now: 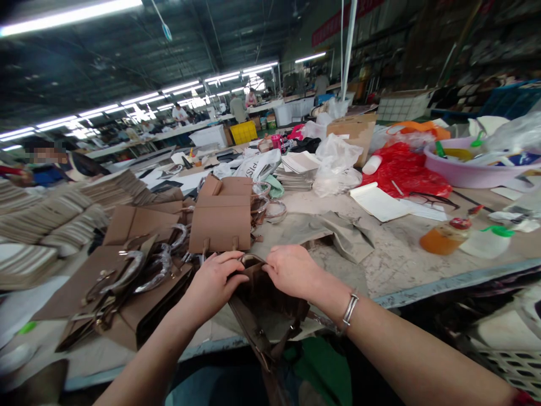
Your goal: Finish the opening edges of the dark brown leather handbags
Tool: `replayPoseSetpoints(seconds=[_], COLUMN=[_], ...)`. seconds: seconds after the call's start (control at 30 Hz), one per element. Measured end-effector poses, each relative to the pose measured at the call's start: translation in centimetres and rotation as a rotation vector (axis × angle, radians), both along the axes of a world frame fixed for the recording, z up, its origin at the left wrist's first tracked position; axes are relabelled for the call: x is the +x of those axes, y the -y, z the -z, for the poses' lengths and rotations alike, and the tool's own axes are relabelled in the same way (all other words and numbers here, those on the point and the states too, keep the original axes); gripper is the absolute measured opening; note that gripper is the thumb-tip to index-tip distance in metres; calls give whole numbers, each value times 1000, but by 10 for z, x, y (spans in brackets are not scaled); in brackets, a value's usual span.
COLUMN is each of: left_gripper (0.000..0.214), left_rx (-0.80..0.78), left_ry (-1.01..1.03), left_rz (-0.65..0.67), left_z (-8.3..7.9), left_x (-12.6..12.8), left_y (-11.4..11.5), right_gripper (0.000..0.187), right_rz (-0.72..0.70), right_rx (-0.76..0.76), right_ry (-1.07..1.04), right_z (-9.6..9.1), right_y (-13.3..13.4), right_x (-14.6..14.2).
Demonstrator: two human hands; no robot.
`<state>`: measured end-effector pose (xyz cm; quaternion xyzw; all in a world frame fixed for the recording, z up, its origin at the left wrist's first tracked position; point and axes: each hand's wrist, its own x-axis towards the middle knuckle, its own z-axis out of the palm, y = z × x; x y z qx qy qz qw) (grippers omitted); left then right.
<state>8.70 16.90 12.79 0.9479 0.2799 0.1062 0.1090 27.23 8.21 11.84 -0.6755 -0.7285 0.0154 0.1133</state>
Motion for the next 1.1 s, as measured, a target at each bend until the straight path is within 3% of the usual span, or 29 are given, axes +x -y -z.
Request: replayPoseSetpoints(seconds=[0.2,0.4,1.1], left_gripper=[18,16,19], left_rx=[-123,-289,-168], left_ry=[205,361,380], left_rz=[-2,55,-132], left_z=[8,17,34], left_x=[11,23,41], left_y=[-6,-11,0], right_gripper=[28,31,39], right_rz=[68,83,101], right_rx=[-13,-26,17], right_ry=[10,-5,-84], right_z=[2,4,7], right_y=[14,20,28], right_x=[-1,0,7])
